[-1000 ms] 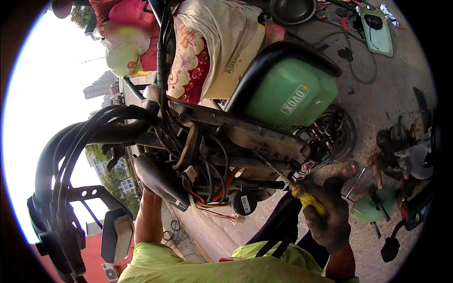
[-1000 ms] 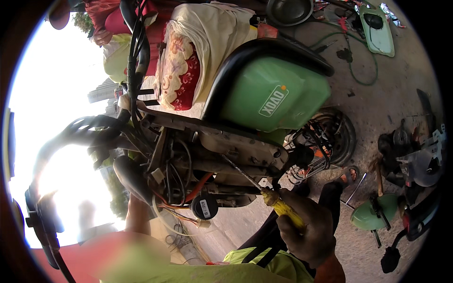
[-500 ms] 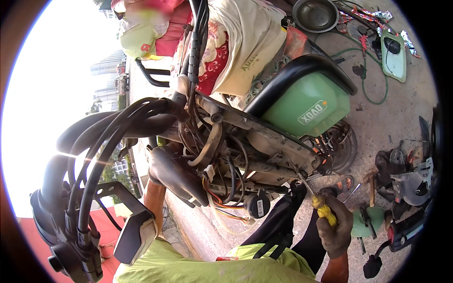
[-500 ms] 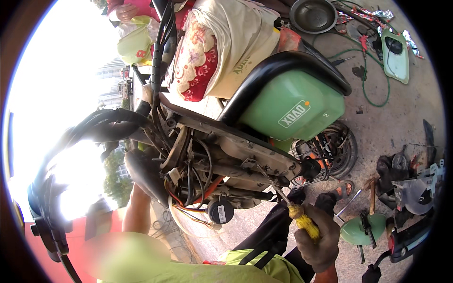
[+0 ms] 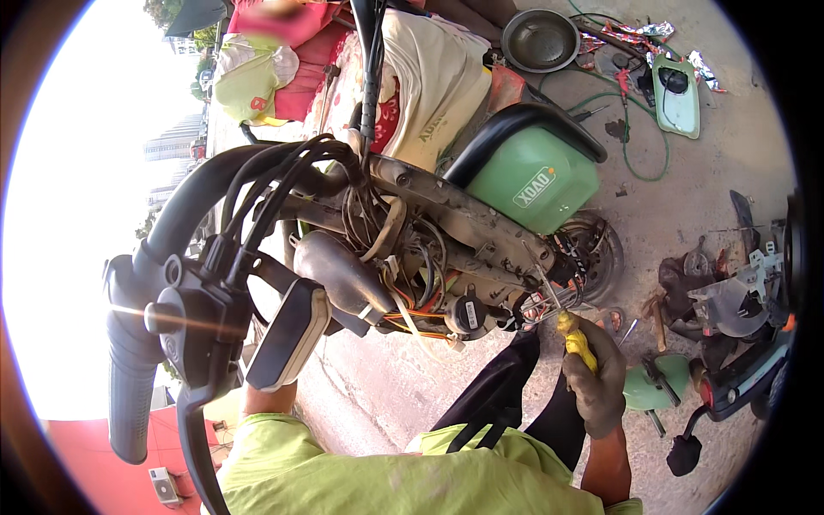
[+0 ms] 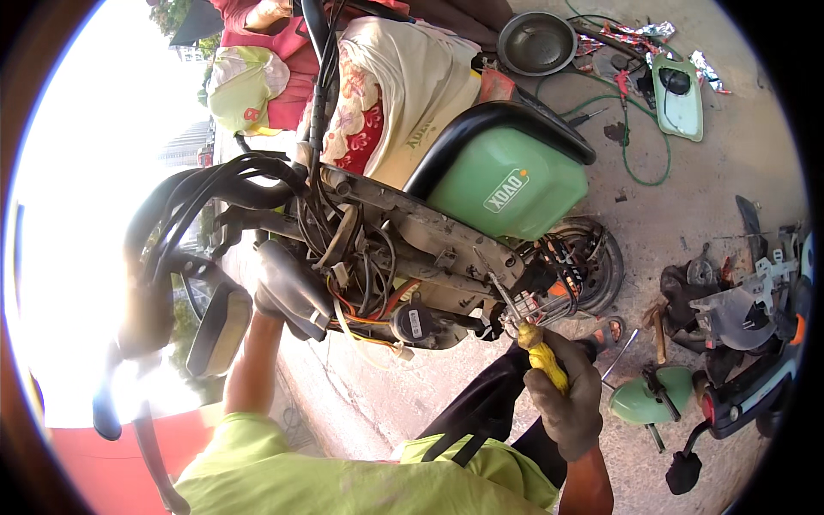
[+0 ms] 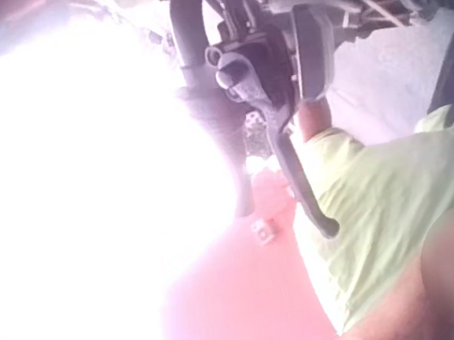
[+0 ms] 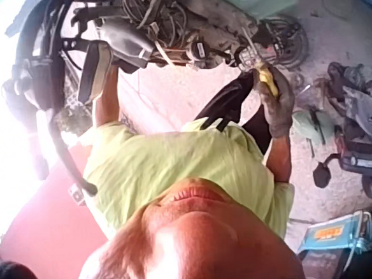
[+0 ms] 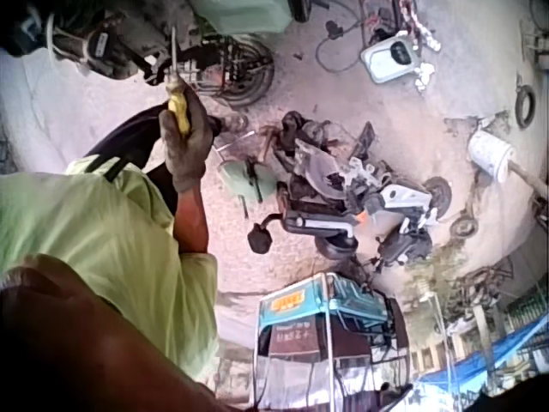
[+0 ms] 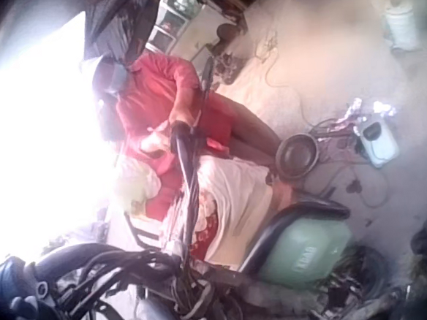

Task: The person uses a yellow screwdriver to remove screws from the front cover of a green electric scooter, then detaches the cover and sets it aside. They continue to unscrew and adjust components near the handlebars and front basket area.

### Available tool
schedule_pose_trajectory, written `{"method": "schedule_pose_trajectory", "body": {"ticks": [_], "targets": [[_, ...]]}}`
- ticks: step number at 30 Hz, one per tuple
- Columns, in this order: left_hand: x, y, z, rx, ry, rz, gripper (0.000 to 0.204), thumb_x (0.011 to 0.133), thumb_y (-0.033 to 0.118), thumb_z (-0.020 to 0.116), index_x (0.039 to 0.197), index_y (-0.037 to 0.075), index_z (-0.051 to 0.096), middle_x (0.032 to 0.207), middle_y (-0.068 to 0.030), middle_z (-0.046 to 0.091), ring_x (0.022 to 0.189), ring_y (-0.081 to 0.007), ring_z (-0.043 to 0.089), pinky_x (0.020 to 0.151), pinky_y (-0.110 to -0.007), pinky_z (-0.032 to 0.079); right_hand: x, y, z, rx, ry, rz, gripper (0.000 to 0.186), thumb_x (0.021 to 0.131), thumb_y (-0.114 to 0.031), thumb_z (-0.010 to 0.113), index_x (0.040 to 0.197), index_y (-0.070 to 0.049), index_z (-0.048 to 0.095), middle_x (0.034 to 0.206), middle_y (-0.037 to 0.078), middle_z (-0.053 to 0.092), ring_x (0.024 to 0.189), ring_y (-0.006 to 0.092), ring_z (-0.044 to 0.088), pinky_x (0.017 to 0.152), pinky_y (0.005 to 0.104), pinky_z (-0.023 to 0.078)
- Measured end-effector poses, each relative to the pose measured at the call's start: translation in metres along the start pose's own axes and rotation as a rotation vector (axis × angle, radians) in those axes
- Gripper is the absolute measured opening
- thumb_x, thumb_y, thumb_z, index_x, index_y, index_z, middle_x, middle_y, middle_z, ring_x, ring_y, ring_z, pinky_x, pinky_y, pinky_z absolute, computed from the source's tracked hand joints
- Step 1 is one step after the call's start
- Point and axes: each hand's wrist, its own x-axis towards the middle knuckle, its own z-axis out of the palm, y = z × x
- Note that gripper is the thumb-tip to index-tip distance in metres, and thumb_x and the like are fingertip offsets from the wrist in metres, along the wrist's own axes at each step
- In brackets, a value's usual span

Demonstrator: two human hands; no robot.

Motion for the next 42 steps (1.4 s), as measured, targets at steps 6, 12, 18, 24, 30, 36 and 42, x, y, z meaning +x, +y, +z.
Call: {"method": "schedule_pose_trajectory", "body": {"ticks": [6,12,18,24,30,36,42], "targets": [[0.017,-0.051,-0.044,-0.602,-0.069,-0.430,0.033,0.102,0.011,0.057,0.132,-0.004,0.057,0.127,-0.0158,0.063,0.115,-0.0214,0.063,0.102,-0.036,0.053,-0.037,-0.016,0.035,-0.009,0.089,-0.137,0.053,0.090,-0.024,0.068,0.135,0.003,0.058,0.092,-0.002,0.058,0.074,0.0046,0.048,0.065,0.0219,0.041],[0.025,-0.015,0.001,0.021,-0.246,0.165,0.052,0.102,0.022,0.061,0.148,0.005,0.042,0.139,-0.0094,0.055,0.123,-0.0190,0.056,0.106,-0.037,0.047,-0.075,-0.008,0.101,0.056,0.228,-0.306,0.049,0.093,-0.020,0.063,0.137,0.001,0.058,0.084,-0.004,0.055,0.067,0.0033,0.045,0.058,0.0219,0.039],[0.025,0.020,-0.010,-0.095,-0.385,0.029,0.076,0.092,0.010,0.072,0.156,0.005,0.031,0.152,-0.0122,0.041,0.135,-0.0233,0.047,0.110,-0.034,0.043,-0.129,0.002,0.189,-0.092,0.406,-0.544,0.050,0.101,-0.033,0.054,0.135,0.003,0.055,0.068,-0.002,0.047,0.052,0.0051,0.039,0.047,0.0211,0.031],[0.040,0.025,-0.045,-0.276,-0.567,-0.225,0.071,0.093,0.019,0.074,0.154,0.014,0.036,0.120,-0.0093,0.065,0.089,-0.0164,0.067,0.074,-0.034,0.057,-0.172,0.014,0.254,-0.056,0.501,-0.662,0.055,0.096,-0.028,0.060,0.139,0.005,0.050,0.069,0.000,0.049,0.054,0.0058,0.042,0.048,0.0219,0.036],[0.067,0.011,-0.064,-0.174,-0.614,-0.293,0.057,0.098,0.040,0.065,0.143,0.010,0.049,0.111,-0.0078,0.069,0.084,-0.0191,0.069,0.076,-0.035,0.057,-0.194,-0.072,0.313,-0.342,0.385,-0.833,0.057,0.097,-0.031,0.066,0.136,0.007,0.051,0.074,-0.001,0.050,0.061,0.0079,0.045,0.056,0.0244,0.038],[0.059,-0.015,-0.075,-0.174,-0.748,-0.202,0.060,0.098,0.049,0.064,0.134,0.001,0.056,0.104,-0.0061,0.067,0.089,-0.0135,0.063,0.077,-0.030,0.053,-0.164,-0.122,0.373,-0.517,0.518,-1.048,0.043,0.100,-0.025,0.063,0.128,0.006,0.054,0.079,0.002,0.055,0.070,0.0108,0.050,0.070,0.0282,0.045],[0.014,-0.028,-0.089,0.550,-0.722,0.474,0.054,0.085,0.048,0.076,0.115,0.003,0.072,0.122,-0.0207,0.059,0.109,-0.0313,0.060,0.095,-0.041,0.049,-0.118,-0.109,0.388,-0.496,0.584,-0.901,0.037,0.098,-0.025,0.067,0.121,0.003,0.059,0.086,0.004,0.063,0.079,0.0095,0.059,0.078,0.0282,0.054]]}}
